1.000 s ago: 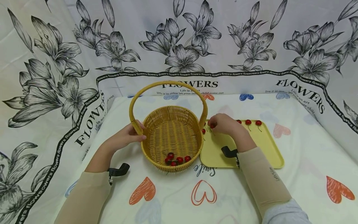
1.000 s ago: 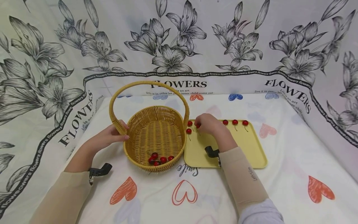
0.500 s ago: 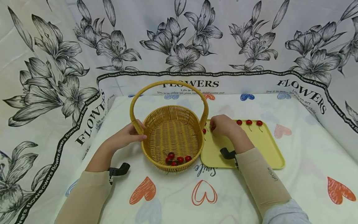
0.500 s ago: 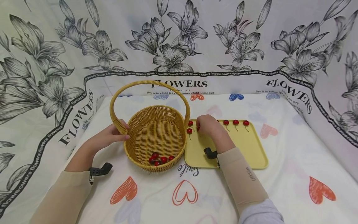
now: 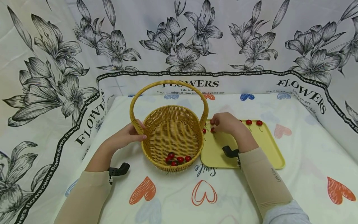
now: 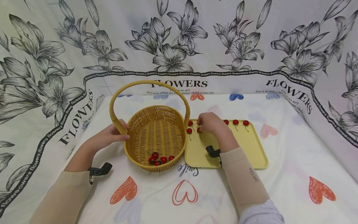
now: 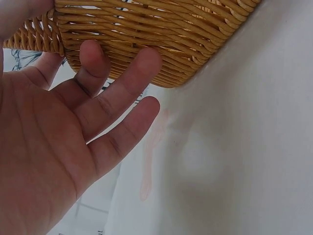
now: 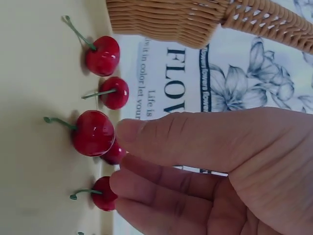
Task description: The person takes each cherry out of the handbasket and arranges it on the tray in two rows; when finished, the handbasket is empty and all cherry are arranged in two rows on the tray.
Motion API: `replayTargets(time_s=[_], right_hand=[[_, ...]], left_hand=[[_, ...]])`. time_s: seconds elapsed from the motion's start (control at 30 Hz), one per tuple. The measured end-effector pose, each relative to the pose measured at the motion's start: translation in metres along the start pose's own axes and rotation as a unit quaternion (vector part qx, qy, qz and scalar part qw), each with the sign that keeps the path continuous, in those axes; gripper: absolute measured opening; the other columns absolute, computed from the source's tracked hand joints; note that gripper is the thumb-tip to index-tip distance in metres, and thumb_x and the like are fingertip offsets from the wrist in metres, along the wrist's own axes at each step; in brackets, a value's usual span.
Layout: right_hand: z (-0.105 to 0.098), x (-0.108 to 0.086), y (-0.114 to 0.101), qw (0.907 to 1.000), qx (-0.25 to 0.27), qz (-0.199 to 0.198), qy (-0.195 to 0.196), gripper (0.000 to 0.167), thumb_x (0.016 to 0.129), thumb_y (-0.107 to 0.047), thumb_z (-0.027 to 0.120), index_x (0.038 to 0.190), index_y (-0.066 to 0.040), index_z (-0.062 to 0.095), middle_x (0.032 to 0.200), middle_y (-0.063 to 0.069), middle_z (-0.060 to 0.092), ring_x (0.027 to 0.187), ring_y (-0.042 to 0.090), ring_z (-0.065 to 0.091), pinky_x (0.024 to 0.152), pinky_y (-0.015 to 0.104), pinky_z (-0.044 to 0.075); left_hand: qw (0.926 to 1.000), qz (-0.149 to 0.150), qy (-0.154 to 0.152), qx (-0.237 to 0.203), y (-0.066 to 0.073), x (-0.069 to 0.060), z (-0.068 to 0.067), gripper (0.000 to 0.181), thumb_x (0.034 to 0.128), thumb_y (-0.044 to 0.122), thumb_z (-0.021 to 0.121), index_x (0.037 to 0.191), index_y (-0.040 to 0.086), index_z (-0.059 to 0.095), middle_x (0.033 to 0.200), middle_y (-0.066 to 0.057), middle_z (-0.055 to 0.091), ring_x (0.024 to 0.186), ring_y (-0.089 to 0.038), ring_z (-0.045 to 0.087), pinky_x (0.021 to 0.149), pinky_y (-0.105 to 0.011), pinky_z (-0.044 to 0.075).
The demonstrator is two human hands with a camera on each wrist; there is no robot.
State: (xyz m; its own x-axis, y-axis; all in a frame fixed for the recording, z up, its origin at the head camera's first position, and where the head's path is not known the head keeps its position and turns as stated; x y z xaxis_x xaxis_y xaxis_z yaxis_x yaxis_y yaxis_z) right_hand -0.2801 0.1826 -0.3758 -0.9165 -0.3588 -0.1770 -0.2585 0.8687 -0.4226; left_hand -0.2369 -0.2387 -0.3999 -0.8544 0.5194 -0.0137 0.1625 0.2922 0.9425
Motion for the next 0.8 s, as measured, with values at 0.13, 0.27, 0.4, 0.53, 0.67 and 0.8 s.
replayTargets(time_s=[0.13, 0.27, 0.4, 0.53, 0.67, 0.8], right_hand=[[0.002, 0.006, 0.004, 0.9998, -0.012, 0.005, 0.018, 0.028, 0.096, -0.008, 0.067, 0.121, 0.004, 0.064, 0.111, 0.020, 0.066, 0.089, 0.030, 0.063, 0.082, 0.045, 0.052], [0.009, 0.015, 0.008, 0.9982, -0.036, 0.010, 0.048, 0.034, 0.098, -0.007, 0.065, 0.128, 0.007, 0.062, 0.111, 0.022, 0.065, 0.090, 0.030, 0.061, 0.082, 0.045, 0.052], [0.015, 0.019, 0.008, 0.9952, -0.066, -0.013, 0.072, 0.029, 0.099, -0.007, 0.065, 0.126, 0.005, 0.067, 0.109, 0.022, 0.066, 0.098, 0.034, 0.060, 0.089, 0.047, 0.051], [0.018, 0.022, 0.008, 0.9927, -0.074, -0.037, 0.088, 0.020, 0.100, -0.009, 0.066, 0.114, 0.001, 0.075, 0.106, 0.018, 0.071, 0.102, 0.035, 0.062, 0.094, 0.049, 0.050], [0.022, 0.024, 0.009, 0.9926, -0.069, -0.040, 0.092, 0.018, 0.100, -0.010, 0.067, 0.113, -0.002, 0.076, 0.104, 0.015, 0.072, 0.098, 0.032, 0.062, 0.093, 0.047, 0.050], [0.025, 0.027, 0.010, 0.9919, -0.073, -0.038, 0.097, 0.018, 0.099, -0.007, 0.066, 0.113, -0.004, 0.077, 0.103, 0.014, 0.070, 0.096, 0.030, 0.060, 0.091, 0.046, 0.050]], left_hand=[[1.0000, 0.008, -0.002, 0.002, -0.001, 0.000, -0.001, 0.037, 0.0959, 0.004, 0.070, 0.122, -0.005, 0.045, 0.109, -0.017, 0.059, 0.098, -0.022, 0.061, 0.084, -0.032, 0.053], [1.0000, 0.004, 0.000, 0.002, -0.002, 0.000, -0.001, 0.037, 0.0957, 0.004, 0.070, 0.122, -0.004, 0.045, 0.109, -0.018, 0.059, 0.099, -0.023, 0.061, 0.084, -0.033, 0.053], [1.0000, 0.002, 0.001, 0.002, -0.001, 0.000, 0.000, 0.036, 0.0951, 0.004, 0.071, 0.121, -0.002, 0.046, 0.110, -0.018, 0.059, 0.100, -0.024, 0.061, 0.084, -0.033, 0.053], [1.0000, 0.004, 0.000, -0.003, 0.000, 0.000, 0.000, 0.037, 0.0951, 0.004, 0.071, 0.121, -0.003, 0.046, 0.109, -0.017, 0.059, 0.098, -0.023, 0.061, 0.084, -0.033, 0.053], [1.0000, 0.003, -0.001, -0.006, 0.001, 0.000, 0.001, 0.037, 0.0951, 0.003, 0.070, 0.121, -0.005, 0.045, 0.108, -0.017, 0.059, 0.098, -0.022, 0.060, 0.084, -0.032, 0.052], [1.0000, -0.005, 0.003, -0.006, 0.002, 0.000, 0.001, 0.037, 0.0951, 0.004, 0.070, 0.120, -0.005, 0.045, 0.109, -0.017, 0.057, 0.099, -0.022, 0.059, 0.084, -0.032, 0.052]])
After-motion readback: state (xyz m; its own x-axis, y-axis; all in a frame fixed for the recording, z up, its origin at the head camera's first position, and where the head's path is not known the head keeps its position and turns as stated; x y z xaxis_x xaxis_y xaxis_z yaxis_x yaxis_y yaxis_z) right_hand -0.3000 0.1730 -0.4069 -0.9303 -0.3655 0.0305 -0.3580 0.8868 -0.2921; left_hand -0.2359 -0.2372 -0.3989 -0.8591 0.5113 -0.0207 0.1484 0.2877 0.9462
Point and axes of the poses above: each hand's wrist, its own x-axis towards the middle knuckle, its own z-axis out of the palm, y = z × x, the point moved 2 cm from there along x, towards the middle knuckle
